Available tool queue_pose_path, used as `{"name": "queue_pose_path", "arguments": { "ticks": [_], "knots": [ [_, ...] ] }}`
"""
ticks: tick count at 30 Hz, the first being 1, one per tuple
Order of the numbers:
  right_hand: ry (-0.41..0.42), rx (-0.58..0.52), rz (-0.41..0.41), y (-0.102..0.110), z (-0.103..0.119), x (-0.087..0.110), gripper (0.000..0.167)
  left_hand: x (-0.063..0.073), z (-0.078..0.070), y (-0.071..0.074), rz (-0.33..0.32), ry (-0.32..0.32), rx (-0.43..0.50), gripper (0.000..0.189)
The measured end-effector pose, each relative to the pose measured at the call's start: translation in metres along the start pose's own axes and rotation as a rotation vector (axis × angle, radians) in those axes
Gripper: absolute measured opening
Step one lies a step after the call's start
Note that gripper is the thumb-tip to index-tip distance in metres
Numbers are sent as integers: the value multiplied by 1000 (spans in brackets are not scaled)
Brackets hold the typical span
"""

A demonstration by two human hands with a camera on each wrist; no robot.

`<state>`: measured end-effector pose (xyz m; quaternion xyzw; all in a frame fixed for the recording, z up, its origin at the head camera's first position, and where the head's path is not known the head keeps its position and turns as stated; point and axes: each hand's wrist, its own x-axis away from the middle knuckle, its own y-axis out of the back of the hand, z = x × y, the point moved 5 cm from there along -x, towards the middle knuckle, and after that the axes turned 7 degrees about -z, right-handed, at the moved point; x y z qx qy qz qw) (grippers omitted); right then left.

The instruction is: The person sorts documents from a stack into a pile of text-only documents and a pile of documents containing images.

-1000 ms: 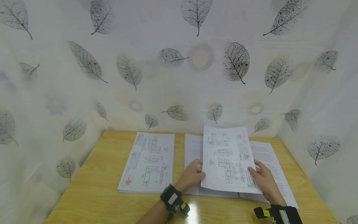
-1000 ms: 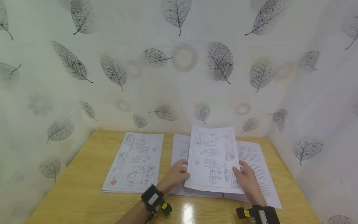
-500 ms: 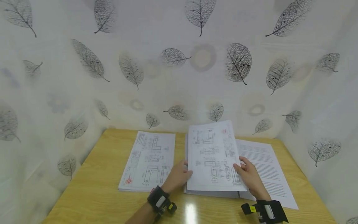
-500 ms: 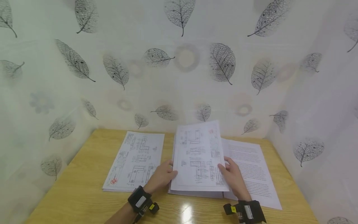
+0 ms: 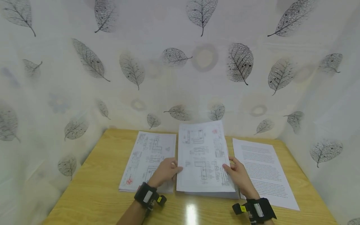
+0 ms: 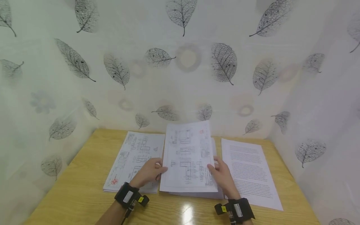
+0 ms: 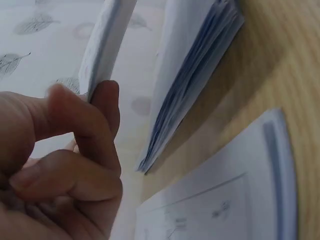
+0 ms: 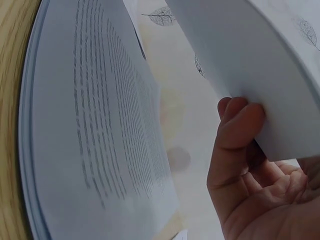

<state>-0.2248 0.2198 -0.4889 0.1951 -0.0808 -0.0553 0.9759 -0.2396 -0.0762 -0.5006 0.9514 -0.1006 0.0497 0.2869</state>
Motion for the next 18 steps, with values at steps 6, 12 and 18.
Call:
{"name": "queue_pose_path", "arguments": {
  "ticks": [6, 12, 18],
  "knots": [
    [-10, 28, 23, -14, 6, -3, 45, 1, 7, 17, 4, 61, -15, 20],
    [23, 83, 53, -32, 12, -5, 37, 1, 16, 35, 40, 68, -31, 17],
    [77, 158, 69, -50, 22, -11, 26, 2, 27, 59, 10, 108, -25, 17]
  ]
}}
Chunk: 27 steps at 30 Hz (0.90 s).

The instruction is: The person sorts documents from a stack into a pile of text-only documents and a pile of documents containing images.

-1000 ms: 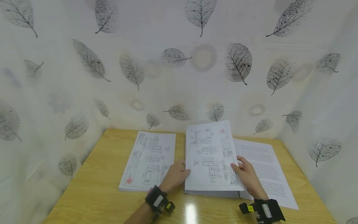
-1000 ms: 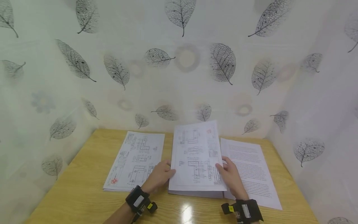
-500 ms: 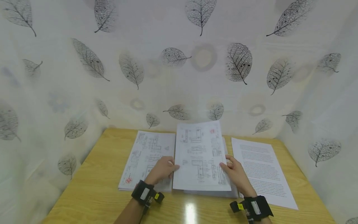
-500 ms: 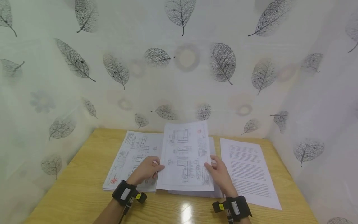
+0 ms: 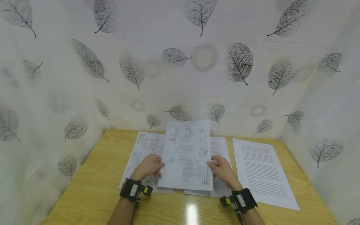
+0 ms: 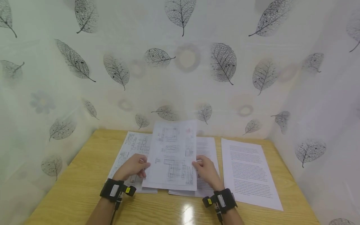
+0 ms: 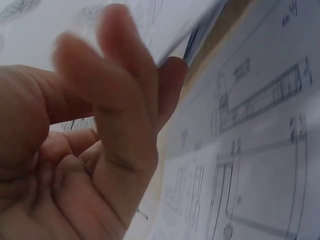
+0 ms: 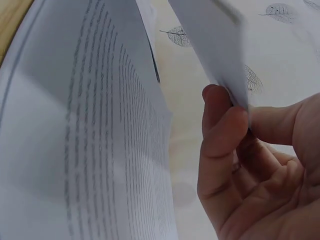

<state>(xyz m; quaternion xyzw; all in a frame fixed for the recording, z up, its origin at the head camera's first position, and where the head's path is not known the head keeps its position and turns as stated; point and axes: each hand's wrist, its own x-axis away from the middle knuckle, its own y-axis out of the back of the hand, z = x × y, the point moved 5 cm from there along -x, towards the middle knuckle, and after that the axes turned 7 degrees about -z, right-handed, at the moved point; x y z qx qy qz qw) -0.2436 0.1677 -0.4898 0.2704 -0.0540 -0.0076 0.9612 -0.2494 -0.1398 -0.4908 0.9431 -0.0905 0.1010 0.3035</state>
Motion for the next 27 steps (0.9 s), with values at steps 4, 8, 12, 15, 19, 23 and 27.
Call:
{"name": "queue_pose_path", "arguments": {
  "ticks": [4, 8, 12, 15, 19, 23, 27],
  "knots": [
    [45, 0, 32, -13, 10, -5, 19, 2, 5, 14, -49, 47, -14, 22],
    [83, -8, 62, -27, 22, -8, 14, 4, 8, 26, -101, 74, -47, 23],
    [111, -11, 92, -41, 37, -9, 12, 11, 12, 42, -157, 88, -101, 21],
    [132, -21, 129, -53, 46, -10, 13, 17, 16, 55, -197, 113, -155, 23],
    [140, -47, 173, -69, 54, -12, 13, 22, 21, 67, -210, 151, -182, 25],
    [151, -40, 191, -84, 58, -13, 13, 27, 30, 76, -213, 200, -185, 24],
    [139, -46, 214, -99, 62, -14, 14, 30, 40, 87, -232, 232, -204, 28]
  ]
}}
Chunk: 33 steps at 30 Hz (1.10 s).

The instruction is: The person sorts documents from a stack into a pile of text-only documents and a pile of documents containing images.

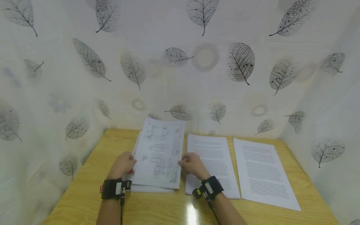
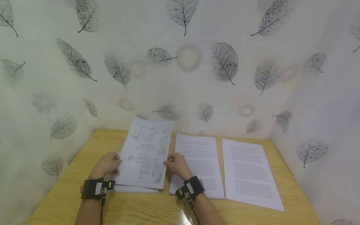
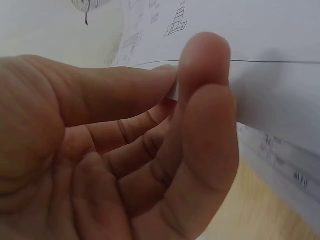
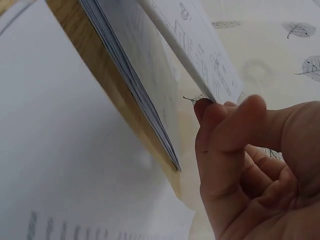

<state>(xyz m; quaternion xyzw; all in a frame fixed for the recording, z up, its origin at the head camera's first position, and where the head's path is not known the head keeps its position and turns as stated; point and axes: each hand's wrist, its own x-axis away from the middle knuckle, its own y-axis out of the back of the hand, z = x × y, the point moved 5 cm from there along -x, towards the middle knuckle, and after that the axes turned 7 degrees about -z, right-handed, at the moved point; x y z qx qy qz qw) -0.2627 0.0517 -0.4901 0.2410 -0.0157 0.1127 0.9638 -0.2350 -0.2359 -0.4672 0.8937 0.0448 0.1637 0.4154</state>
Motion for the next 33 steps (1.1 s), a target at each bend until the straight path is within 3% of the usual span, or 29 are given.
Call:
{"name": "queue_pose_path", "arguments": {
  "ticks": [7, 13, 20, 30, 33],
  "knots": [
    [1, 11, -4, -19, 5, -8, 11, -1, 13, 9, 2, 22, 3, 24],
    [30, 77, 4, -32, 2, -15, 28, -1, 20, 12, 12, 43, 6, 24],
    [29, 157, 3, -39, -3, -17, 9, 0, 26, 10, 18, 41, 0, 18],
    [-12, 270, 52, -40, -5, -15, 11, 0, 26, 8, 35, 49, -35, 11],
    [-35, 268, 73, -41, -3, -13, 10, -1, 28, 7, 35, 59, -66, 19]
  ]
}}
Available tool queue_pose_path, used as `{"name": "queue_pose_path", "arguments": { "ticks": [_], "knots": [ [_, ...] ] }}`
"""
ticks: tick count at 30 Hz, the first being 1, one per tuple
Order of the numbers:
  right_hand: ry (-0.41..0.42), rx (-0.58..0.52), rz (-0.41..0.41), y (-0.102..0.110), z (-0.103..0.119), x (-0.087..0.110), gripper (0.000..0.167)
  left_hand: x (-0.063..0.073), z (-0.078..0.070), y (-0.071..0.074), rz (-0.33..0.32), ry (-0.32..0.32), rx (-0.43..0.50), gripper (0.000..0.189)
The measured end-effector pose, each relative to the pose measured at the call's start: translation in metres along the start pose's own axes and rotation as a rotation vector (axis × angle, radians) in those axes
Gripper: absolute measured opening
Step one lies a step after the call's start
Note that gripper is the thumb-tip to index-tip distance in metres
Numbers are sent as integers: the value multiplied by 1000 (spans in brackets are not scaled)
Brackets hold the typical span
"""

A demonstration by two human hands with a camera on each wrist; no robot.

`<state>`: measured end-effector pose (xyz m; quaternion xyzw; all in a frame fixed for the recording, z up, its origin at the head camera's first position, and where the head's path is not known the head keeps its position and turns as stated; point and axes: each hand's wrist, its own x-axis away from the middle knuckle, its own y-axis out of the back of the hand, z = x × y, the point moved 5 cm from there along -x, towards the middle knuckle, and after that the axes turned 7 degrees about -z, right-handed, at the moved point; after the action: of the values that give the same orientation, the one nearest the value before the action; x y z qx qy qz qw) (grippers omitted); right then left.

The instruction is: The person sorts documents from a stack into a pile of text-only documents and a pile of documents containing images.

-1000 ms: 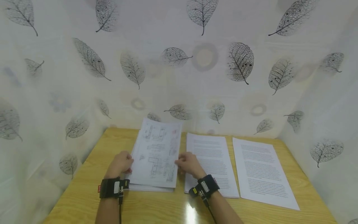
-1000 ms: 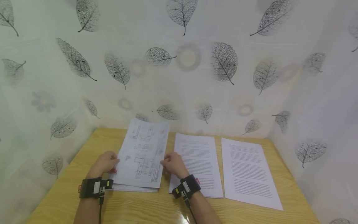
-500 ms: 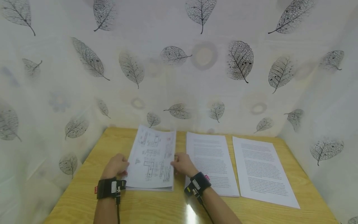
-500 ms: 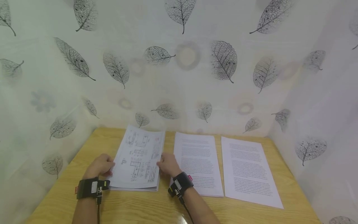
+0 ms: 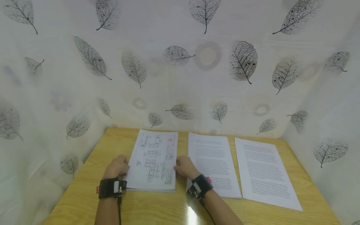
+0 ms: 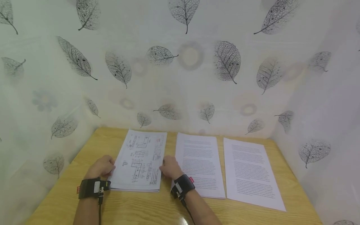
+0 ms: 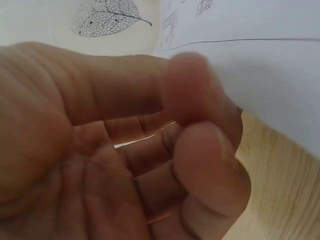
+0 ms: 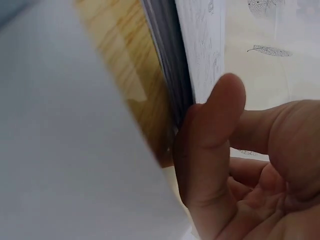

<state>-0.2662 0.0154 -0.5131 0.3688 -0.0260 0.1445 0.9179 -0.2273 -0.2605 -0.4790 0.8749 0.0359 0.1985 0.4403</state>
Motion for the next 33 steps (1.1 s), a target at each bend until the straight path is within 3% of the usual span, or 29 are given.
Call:
{"name": "queue_pose_path", "arguments": {
  "ticks": [5, 11, 23, 30, 33],
  "knots": [
    [22, 12, -10, 0, 3, 5, 6, -2, -2, -2, 6, 5, -38, 47],
    [43, 51, -27, 1, 5, 8, 12, -2, -1, -3, 11, -3, -41, 53],
    [53, 54, -12, 3, 10, 16, 22, -4, -5, -6, -21, -46, -62, 39],
    [81, -12, -41, 16, 3, 22, 20, -2, -13, 0, -152, -34, -13, 28],
    [77, -74, -60, 31, -6, 26, 32, -2, -19, 0, -159, -39, -11, 30]
  ]
}}
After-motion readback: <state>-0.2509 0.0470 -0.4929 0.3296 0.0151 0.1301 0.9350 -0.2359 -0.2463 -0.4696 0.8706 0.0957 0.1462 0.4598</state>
